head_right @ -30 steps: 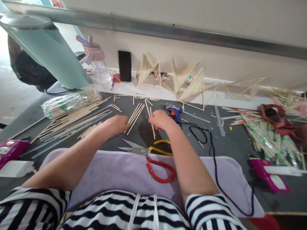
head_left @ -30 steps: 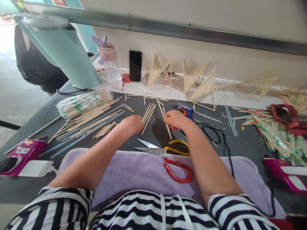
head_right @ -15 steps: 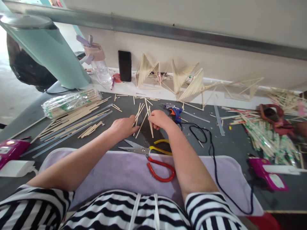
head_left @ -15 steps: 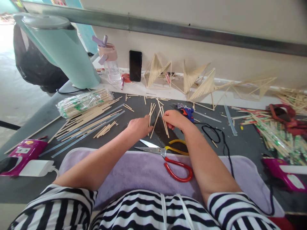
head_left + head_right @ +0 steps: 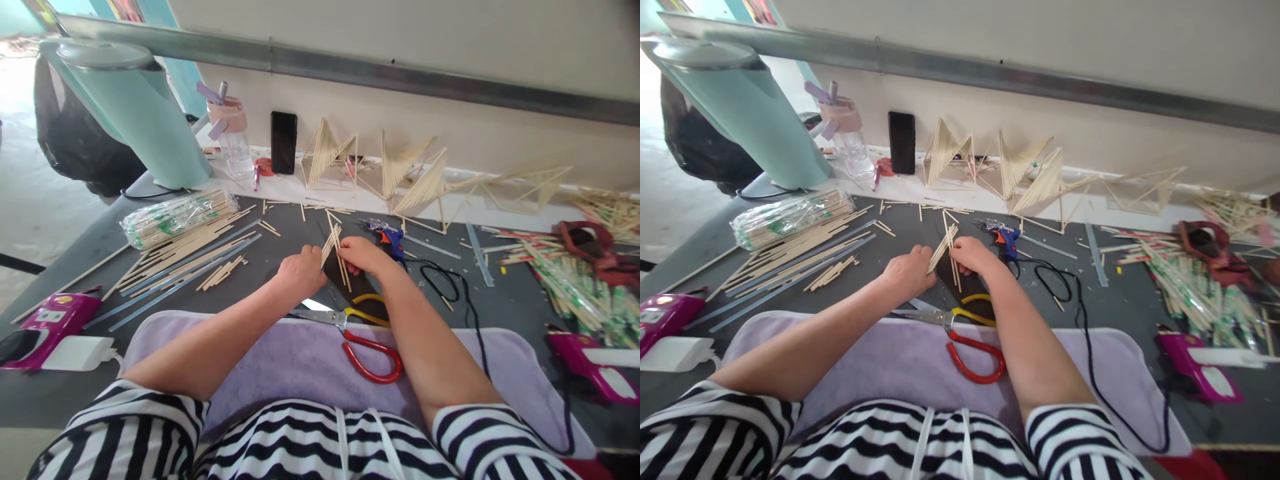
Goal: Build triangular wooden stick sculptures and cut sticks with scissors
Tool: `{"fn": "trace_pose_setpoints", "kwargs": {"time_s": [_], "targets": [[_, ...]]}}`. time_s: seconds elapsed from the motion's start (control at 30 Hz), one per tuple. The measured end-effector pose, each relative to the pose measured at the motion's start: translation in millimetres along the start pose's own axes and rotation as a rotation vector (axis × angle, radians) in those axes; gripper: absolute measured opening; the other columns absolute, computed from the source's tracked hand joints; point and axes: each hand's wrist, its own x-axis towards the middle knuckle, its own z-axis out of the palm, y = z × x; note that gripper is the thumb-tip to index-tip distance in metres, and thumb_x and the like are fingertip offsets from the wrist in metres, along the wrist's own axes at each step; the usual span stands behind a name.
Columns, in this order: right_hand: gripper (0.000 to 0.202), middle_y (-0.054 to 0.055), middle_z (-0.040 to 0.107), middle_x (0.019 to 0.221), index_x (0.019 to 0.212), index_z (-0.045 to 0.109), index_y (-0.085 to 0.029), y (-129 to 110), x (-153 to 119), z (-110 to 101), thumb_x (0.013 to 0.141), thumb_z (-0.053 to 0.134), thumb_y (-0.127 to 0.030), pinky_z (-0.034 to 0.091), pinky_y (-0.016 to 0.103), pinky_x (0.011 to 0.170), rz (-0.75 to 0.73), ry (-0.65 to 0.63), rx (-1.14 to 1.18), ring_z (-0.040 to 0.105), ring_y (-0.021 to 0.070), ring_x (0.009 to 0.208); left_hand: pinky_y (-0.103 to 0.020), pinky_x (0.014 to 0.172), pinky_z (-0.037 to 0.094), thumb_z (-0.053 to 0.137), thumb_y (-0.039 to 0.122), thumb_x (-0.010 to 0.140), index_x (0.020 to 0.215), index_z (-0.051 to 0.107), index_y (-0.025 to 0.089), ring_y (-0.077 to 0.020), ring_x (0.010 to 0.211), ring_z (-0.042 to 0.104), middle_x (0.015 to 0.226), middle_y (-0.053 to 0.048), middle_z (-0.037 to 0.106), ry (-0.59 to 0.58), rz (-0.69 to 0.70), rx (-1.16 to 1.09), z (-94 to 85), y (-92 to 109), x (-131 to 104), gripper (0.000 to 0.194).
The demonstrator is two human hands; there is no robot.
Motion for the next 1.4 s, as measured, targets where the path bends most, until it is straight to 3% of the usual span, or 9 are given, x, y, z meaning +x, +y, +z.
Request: {"fn": "trace_pose_setpoints", "kwargs": {"time_s": [0.37,0.53,0.63,0.73,0.83,0.97,1.07,1.17,1.4], "targets": [[0.009,-0.001,0.060,0.055,0.071,0.054,-0.017,-0.8,-14.7,-6.9,0.080,0.052,-0.019,0.040,0.018,0.034,-0.050,0.008,0.227,0.050,0.0082,0.038,-0.038,0.073,0.052,0.044,0.015,0.082,0.111,0.055,0.016,-0.0301,0.094,0.066,0.103,-0.014,0.062,-0.066,0.124,0.072,-11.5,-20.5,-3.3,0.031],[0.015,-0.004,0.056,0.051,0.068,0.050,-0.018,-12.3,-27.3,-11.4,0.079,0.058,-0.025,0.036,0.017,0.033,-0.108,-0.059,0.453,0.046,0.0060,0.035,-0.034,0.071,0.051,0.042,0.011,0.082,0.110,0.058,0.016,-0.0266,0.091,0.067,0.103,-0.015,0.064,-0.149,0.266,0.110,-22.7,-33.1,-8.1,0.033],[0.019,-0.003,0.061,0.056,0.072,0.050,-0.018,-20.4,-35.0,-14.3,0.078,0.061,-0.031,0.036,0.016,0.034,-0.159,-0.114,0.537,0.047,0.0054,0.035,-0.032,0.070,0.049,0.049,0.014,0.078,0.103,0.063,0.017,-0.0251,0.089,0.066,0.103,-0.014,0.066,-0.183,0.296,0.068,-27.7,-42.3,-4.7,0.029],[0.021,0.000,0.068,0.066,0.078,0.049,-0.018,-28.0,-42.5,-15.1,0.080,0.059,-0.037,0.035,0.016,0.033,-0.222,-0.177,0.555,0.048,0.0059,0.035,-0.030,0.071,0.046,0.051,0.026,0.082,0.093,0.068,0.016,-0.0215,0.083,0.063,0.094,-0.011,0.068,-0.063,0.292,-0.191,-34.2,-47.0,1.7,0.022],[0.024,0.000,0.068,0.067,0.086,0.051,-0.019,-36.4,-49.0,-11.2,0.081,0.059,-0.041,0.036,0.017,0.033,-0.292,-0.236,0.537,0.049,0.0067,0.036,-0.026,0.064,0.043,0.047,0.038,0.087,0.094,0.069,0.016,-0.0154,0.070,0.057,0.079,-0.005,0.066,0.097,0.324,-0.655,-41.7,-43.7,2.5,0.032],[0.023,0.000,0.067,0.068,0.092,0.054,-0.018,-46.6,-54.1,-3.9,0.085,0.055,-0.040,0.036,0.016,0.035,-0.398,-0.267,0.472,0.049,0.0058,0.038,-0.020,0.048,0.031,0.060,0.045,0.078,0.097,0.068,0.015,-0.0081,0.051,0.043,0.065,0.001,0.057,0.094,0.272,-1.172,-42.4,-33.6,-3.4,0.036],[0.022,-0.001,0.065,0.065,0.088,0.057,-0.017,-50.7,-55.5,-2.4,0.085,0.056,-0.039,0.035,0.016,0.036,-0.416,-0.253,0.474,0.047,0.0053,0.039,-0.020,0.048,0.031,0.069,0.041,0.072,0.083,0.067,0.013,-0.0063,0.050,0.042,0.063,0.002,0.056,0.156,0.193,-1.334,-36.6,-28.6,-4.2,0.030],[0.022,-0.002,0.063,0.062,0.080,0.057,-0.017,-53.0,-56.8,-3.9,0.085,0.058,-0.038,0.035,0.017,0.037,-0.366,-0.197,0.481,0.045,0.0052,0.039,-0.020,0.051,0.035,0.070,0.038,0.073,0.072,0.062,0.013,-0.0068,0.053,0.045,0.061,0.002,0.056,0.198,0.209,-1.407,-34.3,-27.7,-2.3,0.025],[0.018,0.000,0.067,0.065,0.083,0.061,-0.016,-52.9,-56.9,-2.3,0.083,0.059,-0.033,0.032,0.017,0.036,-0.343,-0.241,0.546,0.043,0.0039,0.037,-0.020,0.055,0.045,0.072,0.036,0.073,0.075,0.062,0.014,-0.0084,0.059,0.054,0.066,0.001,0.059,0.314,0.167,-1.568,-54.4,-47.1,0.8,0.024]]}}
